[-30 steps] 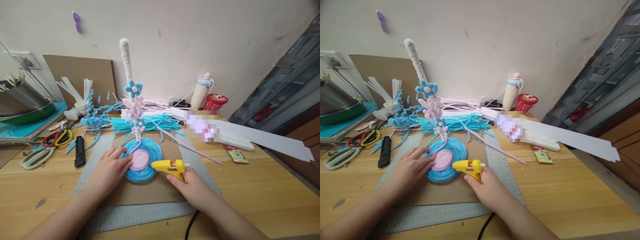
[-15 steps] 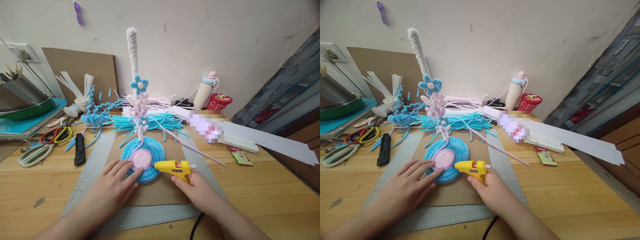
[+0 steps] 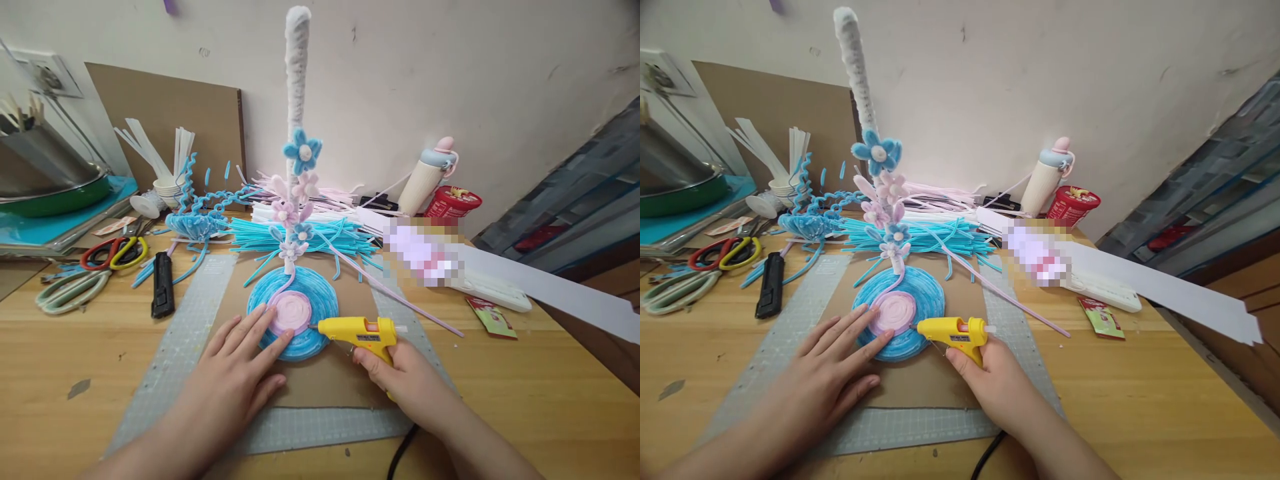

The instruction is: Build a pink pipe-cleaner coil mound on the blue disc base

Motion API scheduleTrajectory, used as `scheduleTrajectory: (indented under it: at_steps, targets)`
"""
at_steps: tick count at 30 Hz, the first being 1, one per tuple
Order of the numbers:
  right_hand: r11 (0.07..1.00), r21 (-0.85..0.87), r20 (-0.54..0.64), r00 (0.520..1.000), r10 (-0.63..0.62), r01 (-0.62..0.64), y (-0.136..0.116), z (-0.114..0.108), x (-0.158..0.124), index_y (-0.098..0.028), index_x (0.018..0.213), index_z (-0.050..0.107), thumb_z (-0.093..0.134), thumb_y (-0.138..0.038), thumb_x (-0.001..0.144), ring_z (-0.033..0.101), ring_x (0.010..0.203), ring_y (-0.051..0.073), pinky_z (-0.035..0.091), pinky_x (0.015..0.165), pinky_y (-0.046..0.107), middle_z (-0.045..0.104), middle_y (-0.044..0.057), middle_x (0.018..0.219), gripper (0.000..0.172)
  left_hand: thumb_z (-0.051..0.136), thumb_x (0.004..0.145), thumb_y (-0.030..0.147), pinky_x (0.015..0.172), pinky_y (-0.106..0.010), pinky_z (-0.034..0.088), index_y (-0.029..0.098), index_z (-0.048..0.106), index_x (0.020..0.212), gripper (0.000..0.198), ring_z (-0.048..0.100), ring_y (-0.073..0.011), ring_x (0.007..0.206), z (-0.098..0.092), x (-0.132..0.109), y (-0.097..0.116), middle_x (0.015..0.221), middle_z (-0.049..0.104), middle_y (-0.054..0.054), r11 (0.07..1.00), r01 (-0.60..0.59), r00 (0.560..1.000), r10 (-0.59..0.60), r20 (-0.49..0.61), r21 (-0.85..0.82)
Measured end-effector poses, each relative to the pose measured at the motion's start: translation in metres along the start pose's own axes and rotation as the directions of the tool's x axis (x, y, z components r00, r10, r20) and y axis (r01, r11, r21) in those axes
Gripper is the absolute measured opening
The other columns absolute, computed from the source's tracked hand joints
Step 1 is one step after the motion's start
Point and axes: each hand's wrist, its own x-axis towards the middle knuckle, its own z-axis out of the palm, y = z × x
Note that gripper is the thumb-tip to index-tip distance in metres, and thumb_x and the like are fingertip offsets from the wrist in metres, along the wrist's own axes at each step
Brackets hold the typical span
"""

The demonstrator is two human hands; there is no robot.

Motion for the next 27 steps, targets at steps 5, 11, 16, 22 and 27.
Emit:
scheduleTrajectory:
  at_steps: [5, 11, 16, 22, 27]
  targets:
    - [0.993, 0.096, 0.026, 0.998, 0.059, -0.061, 0.011, 0.0, 0.002, -0.02, 0.09, 0.063, 0.054, -0.053, 0.083, 0.048, 0.048, 0.014, 0.039, 0.048, 0.026, 0.047, -0.004, 0.05, 0.036, 0.055, 0.088, 0.047, 0.105, -0.049, 0.037, 0.035, 0.045, 0.138, 0.052, 0.047, -0.0288, 0.129, 0.0, 0.0, 0.0, 0.147, 0.044, -0.006, 0.998, 0.024, 0.999, -0.021, 0.047, -0.062]
    - [0.972, 0.22, 0.014, 0.997, 0.08, -0.081, 0.017, -0.002, 0.002, -0.018, 0.082, 0.058, 0.052, -0.063, 0.08, 0.037, 0.045, 0.01, 0.03, 0.044, 0.024, 0.042, -0.006, 0.051, 0.045, 0.056, 0.087, 0.047, 0.1, -0.051, 0.042, 0.034, 0.046, 0.138, 0.053, 0.048, -0.0317, 0.127, -0.001, 0.0, 0.0, 0.147, 0.043, -0.008, 0.995, 0.032, 0.998, -0.027, 0.049, -0.094]
    - [0.956, 0.292, 0.096, 0.995, -0.018, -0.011, 0.018, -0.004, 0.0, -0.016, 0.086, 0.057, 0.05, -0.063, 0.083, 0.034, 0.045, 0.009, 0.03, 0.045, 0.024, 0.039, -0.007, 0.05, 0.047, 0.056, 0.086, 0.051, 0.099, -0.05, 0.043, 0.035, 0.043, 0.14, 0.057, 0.047, -0.0318, 0.127, -0.001, 0.0, 0.001, 0.147, 0.043, -0.01, 0.998, 0.02, 0.998, -0.017, 0.055, -0.057]
    - [0.971, 0.224, 0.149, 0.988, 0.049, -0.082, 0.02, -0.002, 0.001, -0.016, 0.087, 0.055, 0.05, -0.062, 0.083, 0.033, 0.046, 0.009, 0.027, 0.044, 0.022, 0.037, -0.008, 0.051, 0.047, 0.057, 0.085, 0.052, 0.099, -0.049, 0.042, 0.033, 0.046, 0.138, 0.058, 0.046, -0.0324, 0.127, 0.0, 0.0, 0.002, 0.146, 0.044, -0.01, 0.998, 0.027, 0.997, -0.023, 0.068, -0.063]
    - [0.977, 0.179, 0.132, 0.987, 0.089, -0.112, 0.015, 0.001, 0.002, -0.017, 0.086, 0.054, 0.052, -0.062, 0.081, 0.033, 0.046, 0.009, 0.027, 0.045, 0.023, 0.039, -0.008, 0.05, 0.046, 0.057, 0.085, 0.052, 0.099, -0.049, 0.042, 0.031, 0.044, 0.139, 0.06, 0.045, -0.0326, 0.128, 0.002, 0.0, 0.002, 0.146, 0.044, -0.012, 0.999, 0.01, 0.998, -0.008, 0.054, -0.044]
